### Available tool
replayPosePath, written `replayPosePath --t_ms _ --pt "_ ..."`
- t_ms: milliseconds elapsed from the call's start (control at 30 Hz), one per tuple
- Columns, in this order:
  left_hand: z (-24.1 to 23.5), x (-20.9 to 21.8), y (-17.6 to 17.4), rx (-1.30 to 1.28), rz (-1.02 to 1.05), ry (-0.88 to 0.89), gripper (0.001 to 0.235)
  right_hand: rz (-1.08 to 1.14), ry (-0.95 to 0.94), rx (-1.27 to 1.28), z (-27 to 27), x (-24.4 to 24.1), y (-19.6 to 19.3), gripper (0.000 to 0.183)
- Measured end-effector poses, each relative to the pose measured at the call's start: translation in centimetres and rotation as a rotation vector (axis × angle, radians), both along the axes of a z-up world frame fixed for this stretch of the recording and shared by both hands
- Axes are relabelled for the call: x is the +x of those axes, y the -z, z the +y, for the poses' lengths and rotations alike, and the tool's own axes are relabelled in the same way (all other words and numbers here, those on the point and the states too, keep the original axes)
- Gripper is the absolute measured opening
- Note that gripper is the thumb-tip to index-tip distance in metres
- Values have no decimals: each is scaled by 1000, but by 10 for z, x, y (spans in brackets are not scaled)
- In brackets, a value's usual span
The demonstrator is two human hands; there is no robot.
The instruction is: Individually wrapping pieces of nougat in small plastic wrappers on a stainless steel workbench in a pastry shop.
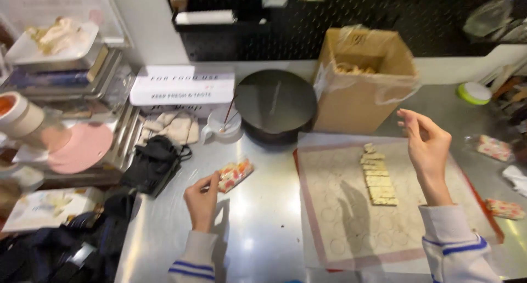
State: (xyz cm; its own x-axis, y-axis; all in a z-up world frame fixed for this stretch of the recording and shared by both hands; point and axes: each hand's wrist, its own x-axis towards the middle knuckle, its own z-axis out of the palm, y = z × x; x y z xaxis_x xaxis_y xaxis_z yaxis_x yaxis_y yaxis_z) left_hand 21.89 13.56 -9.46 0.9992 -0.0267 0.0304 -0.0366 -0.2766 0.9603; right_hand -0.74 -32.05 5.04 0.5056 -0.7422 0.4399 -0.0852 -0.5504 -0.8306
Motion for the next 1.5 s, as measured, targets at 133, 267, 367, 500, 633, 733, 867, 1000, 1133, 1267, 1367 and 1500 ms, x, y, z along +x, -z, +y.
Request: replayPosePath --t_ms 133,267,367,500,633,733,867,1000,1133,1267,1367,1500 --pt "13 29 64 310 -173 111 31 84 -158 155 77 -25 58 25" --pt "-11 37 91 626 -397 398 44 96 -201 312 139 -39 87 26" --pt "-29 45 111 673 -437 415 46 148 -199 427 162 -50 94 27" --pt "-20 45 115 460 -250 77 78 224 -153 455 168 -70 75 29" --pt "5 34 134 321 -15 -114 91 260 -70 460 160 -97 73 30" --pt "11 29 151 225 -85 -121 90 229 -78 441 157 -103 90 30" --pt "6 31 163 161 -108 -177 89 200 -121 466 158 -91 101 29" --pt "10 33 177 106 13 -238 72 186 -159 500 173 -83 104 27" --pt "13 31 160 31 104 -242 62 207 -181 539 177 -89 104 30" --pt "19 31 147 -27 157 -212 47 231 -168 552 177 -97 104 32" --pt "23 36 149 32 122 -218 39 251 -155 552 175 -101 101 33" --pt "16 12 134 157 -24 -302 19 252 -136 560 179 -103 95 32"
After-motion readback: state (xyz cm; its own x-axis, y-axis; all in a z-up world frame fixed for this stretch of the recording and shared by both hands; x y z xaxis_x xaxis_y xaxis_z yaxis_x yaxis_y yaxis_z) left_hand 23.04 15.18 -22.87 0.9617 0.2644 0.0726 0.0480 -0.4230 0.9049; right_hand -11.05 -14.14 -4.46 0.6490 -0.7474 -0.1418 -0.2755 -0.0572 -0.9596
